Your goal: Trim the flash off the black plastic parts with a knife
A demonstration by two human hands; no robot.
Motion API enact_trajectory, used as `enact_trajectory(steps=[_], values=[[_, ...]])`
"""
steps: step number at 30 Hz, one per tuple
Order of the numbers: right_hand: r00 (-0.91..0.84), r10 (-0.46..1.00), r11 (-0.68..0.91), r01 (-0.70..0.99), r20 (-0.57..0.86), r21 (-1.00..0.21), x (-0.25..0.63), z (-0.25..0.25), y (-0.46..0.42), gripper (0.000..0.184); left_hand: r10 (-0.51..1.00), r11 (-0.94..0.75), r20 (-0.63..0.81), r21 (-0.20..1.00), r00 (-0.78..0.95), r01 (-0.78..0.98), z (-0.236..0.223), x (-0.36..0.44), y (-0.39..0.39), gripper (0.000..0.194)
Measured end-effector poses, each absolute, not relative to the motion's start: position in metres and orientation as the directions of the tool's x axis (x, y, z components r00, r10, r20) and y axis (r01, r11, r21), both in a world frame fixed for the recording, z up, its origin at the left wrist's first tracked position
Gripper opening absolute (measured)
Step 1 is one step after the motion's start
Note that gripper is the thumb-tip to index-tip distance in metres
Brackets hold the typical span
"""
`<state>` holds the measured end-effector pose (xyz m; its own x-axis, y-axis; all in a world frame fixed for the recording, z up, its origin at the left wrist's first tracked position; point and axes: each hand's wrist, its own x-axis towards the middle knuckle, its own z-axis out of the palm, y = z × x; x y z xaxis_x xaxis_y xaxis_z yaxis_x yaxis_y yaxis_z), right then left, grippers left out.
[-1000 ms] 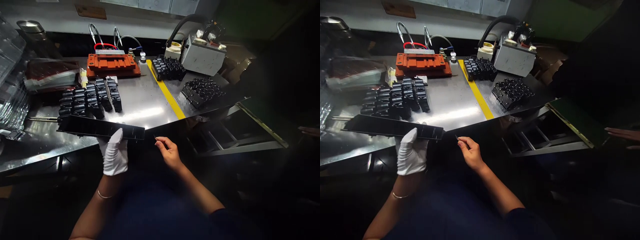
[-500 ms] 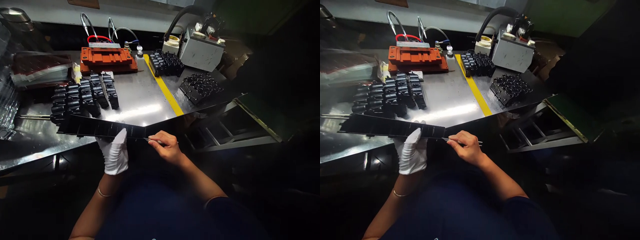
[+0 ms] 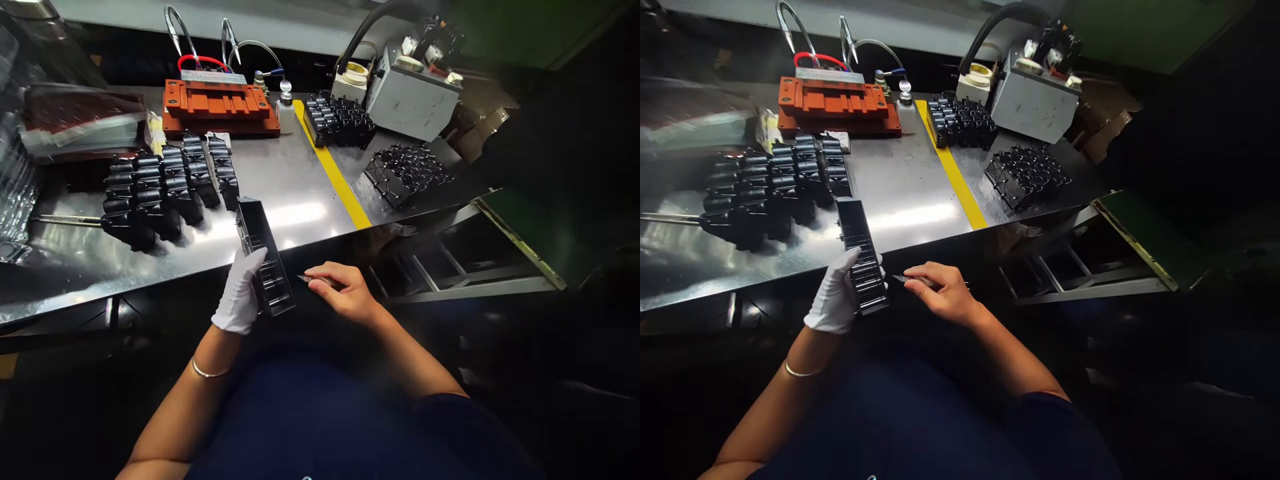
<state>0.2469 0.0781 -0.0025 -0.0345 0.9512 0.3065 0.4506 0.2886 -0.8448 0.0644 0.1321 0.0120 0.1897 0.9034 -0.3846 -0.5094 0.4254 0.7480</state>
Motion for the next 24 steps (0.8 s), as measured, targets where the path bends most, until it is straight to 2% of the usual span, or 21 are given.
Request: enact_trajectory(steps=[3, 7, 12, 18, 24], values=[[-0.22, 0.916, 0.4, 0.414, 0.336, -0.818, 0.244, 0.006, 0.066, 0.015, 0.885, 0.458, -0.429, 0.738, 0.179, -0.495, 0.003, 0.065, 0.142, 0.04], [-0.286, 0.892, 0.445, 0.428, 0.35, -0.786, 0.245, 0.007, 0.068, 0.014, 0.912, 0.409, -0.362, 0.786, 0.191, -0.464, -0.004, 0.064, 0.143, 0.036], [-0.24, 0.891, 0.455, 0.452, 0.386, -0.768, 0.25, 0.003, 0.085, 0.015, 0.909, 0.389, -0.296, 0.857, 0.293, -0.34, 0.001, 0.063, 0.134, 0.043], [-0.171, 0.891, 0.447, 0.498, 0.421, -0.743, 0.255, 0.003, 0.106, 0.016, 0.868, 0.449, -0.336, 0.846, 0.366, -0.287, 0.008, 0.061, 0.125, 0.052], [-0.082, 0.885, 0.422, 0.556, 0.458, -0.716, 0.265, 0.004, 0.124, 0.016, 0.83, 0.438, -0.304, 0.875, 0.468, -0.209, 0.01, 0.056, 0.119, 0.054]])
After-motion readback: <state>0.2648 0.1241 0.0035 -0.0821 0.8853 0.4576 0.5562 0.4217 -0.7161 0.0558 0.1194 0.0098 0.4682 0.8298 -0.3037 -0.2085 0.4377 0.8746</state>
